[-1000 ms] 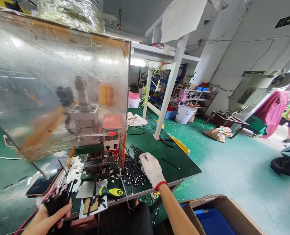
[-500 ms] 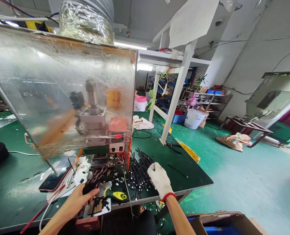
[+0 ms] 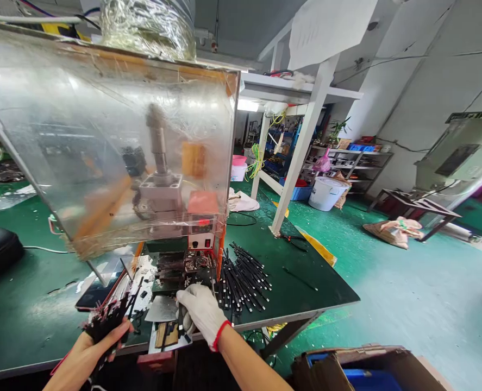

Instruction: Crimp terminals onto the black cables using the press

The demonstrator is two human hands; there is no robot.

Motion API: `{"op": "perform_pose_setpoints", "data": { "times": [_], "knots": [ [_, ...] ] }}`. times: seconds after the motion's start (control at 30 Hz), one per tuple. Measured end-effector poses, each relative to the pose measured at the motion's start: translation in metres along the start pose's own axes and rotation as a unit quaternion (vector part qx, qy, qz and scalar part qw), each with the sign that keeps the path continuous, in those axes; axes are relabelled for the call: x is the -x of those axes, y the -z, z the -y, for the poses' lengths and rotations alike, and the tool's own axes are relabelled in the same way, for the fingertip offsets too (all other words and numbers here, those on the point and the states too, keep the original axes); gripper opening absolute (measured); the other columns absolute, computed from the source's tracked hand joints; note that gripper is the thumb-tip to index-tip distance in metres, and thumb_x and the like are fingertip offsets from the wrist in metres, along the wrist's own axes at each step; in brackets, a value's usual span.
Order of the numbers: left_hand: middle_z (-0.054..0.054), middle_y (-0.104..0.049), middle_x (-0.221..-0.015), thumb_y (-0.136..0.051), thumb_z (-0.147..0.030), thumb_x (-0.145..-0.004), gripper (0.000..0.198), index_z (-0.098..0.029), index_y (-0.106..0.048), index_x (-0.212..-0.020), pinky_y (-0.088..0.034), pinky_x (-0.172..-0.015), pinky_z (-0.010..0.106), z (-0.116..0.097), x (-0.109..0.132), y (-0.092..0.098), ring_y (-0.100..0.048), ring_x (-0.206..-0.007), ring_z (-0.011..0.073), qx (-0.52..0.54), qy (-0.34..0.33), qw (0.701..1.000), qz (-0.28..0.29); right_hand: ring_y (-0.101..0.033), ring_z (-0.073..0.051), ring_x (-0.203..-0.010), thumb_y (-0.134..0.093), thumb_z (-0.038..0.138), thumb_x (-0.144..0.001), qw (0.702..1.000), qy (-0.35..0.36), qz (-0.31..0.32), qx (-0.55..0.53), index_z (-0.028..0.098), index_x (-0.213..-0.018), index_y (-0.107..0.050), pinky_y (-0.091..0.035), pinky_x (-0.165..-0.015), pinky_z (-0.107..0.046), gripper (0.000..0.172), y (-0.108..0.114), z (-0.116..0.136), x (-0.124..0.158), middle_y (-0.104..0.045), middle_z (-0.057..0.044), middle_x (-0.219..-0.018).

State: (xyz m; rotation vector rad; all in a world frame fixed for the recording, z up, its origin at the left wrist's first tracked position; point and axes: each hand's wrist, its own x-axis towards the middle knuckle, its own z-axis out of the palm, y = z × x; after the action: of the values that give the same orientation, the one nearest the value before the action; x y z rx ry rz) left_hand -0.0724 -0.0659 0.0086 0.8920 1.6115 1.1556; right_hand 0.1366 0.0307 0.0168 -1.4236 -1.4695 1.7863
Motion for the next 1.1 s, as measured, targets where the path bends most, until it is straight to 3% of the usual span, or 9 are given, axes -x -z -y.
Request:
{"op": "perform_pose_setpoints", "data": {
  "times": [0.27, 0.53, 0.73, 0.9, 1.03, 1.1],
  "knots": [
    [0.002, -0.067, -0.059, -0.081, -0.067, -0.043, 0.059, -0.015, -0.073, -0.069, -0.043, -0.043, 0.025, 0.011, 0.007, 0.007, -0.051, -0.049, 0.0139, 0.058, 0.025, 0.997, -0.037, -0.045, -0.008, -0.029, -0.048, 0.037, -0.083, 0.999, -0.006, 0.004, -0.053, 0.015, -0.073, -0.054, -0.032, -0.028, -0.016, 0.025, -0.013, -0.010, -0.028, -0.054, 0.004, -0.046],
    [0.003, -0.068, -0.056, -0.078, -0.066, -0.052, 0.054, -0.015, -0.072, -0.069, -0.044, -0.046, 0.025, 0.014, 0.008, 0.005, -0.053, -0.049, 0.0142, 0.056, 0.026, 0.998, 0.004, -0.041, -0.007, -0.027, -0.048, 0.035, -0.083, 0.996, -0.004, 0.005, -0.084, 0.016, -0.069, -0.053, -0.030, -0.027, -0.016, 0.024, -0.014, -0.005, -0.029, -0.053, 0.003, -0.044],
    [0.004, -0.069, -0.058, -0.082, -0.064, -0.044, 0.057, -0.015, -0.074, -0.072, -0.045, -0.046, 0.026, 0.015, 0.008, 0.001, -0.057, -0.055, 0.0177, 0.066, 0.041, 0.997, -0.005, -0.042, -0.007, -0.030, -0.048, 0.038, -0.084, 0.999, -0.015, -0.003, -0.046, 0.018, -0.071, -0.050, -0.031, -0.031, -0.017, 0.025, -0.011, -0.002, -0.026, -0.053, 0.005, -0.047],
    [0.002, -0.068, -0.057, -0.080, -0.065, -0.047, 0.056, -0.017, -0.073, -0.075, -0.045, -0.049, 0.028, 0.010, 0.009, -0.002, -0.056, -0.054, 0.0176, 0.039, 0.015, 0.999, 0.006, -0.047, -0.005, -0.038, -0.053, 0.041, -0.082, 0.990, 0.068, -0.091, 0.089, 0.019, -0.073, -0.052, -0.035, -0.041, -0.018, 0.024, -0.008, 0.020, -0.003, -0.057, 0.005, -0.057],
    [0.000, -0.067, -0.063, -0.077, -0.059, -0.059, 0.046, -0.019, -0.068, -0.080, -0.046, -0.053, 0.029, 0.003, 0.013, -0.010, -0.057, -0.057, 0.0175, 0.014, -0.040, 0.999, 0.019, -0.050, -0.008, -0.044, -0.056, 0.040, -0.079, 0.979, 0.154, -0.039, 0.128, 0.020, -0.082, -0.062, -0.037, -0.048, -0.021, 0.021, -0.013, 0.032, 0.016, -0.060, 0.003, -0.062],
    [0.000, -0.068, -0.070, -0.079, -0.056, -0.057, 0.044, -0.020, -0.067, -0.080, -0.045, -0.053, 0.028, -0.002, 0.011, -0.014, -0.057, -0.059, 0.0171, 0.007, -0.058, 0.996, 0.065, -0.047, -0.009, -0.042, -0.054, 0.046, -0.079, 0.980, 0.157, -0.017, 0.120, 0.020, -0.077, -0.061, -0.035, -0.046, -0.023, 0.027, -0.011, 0.026, 0.016, -0.055, 0.003, -0.054]
  ]
}}
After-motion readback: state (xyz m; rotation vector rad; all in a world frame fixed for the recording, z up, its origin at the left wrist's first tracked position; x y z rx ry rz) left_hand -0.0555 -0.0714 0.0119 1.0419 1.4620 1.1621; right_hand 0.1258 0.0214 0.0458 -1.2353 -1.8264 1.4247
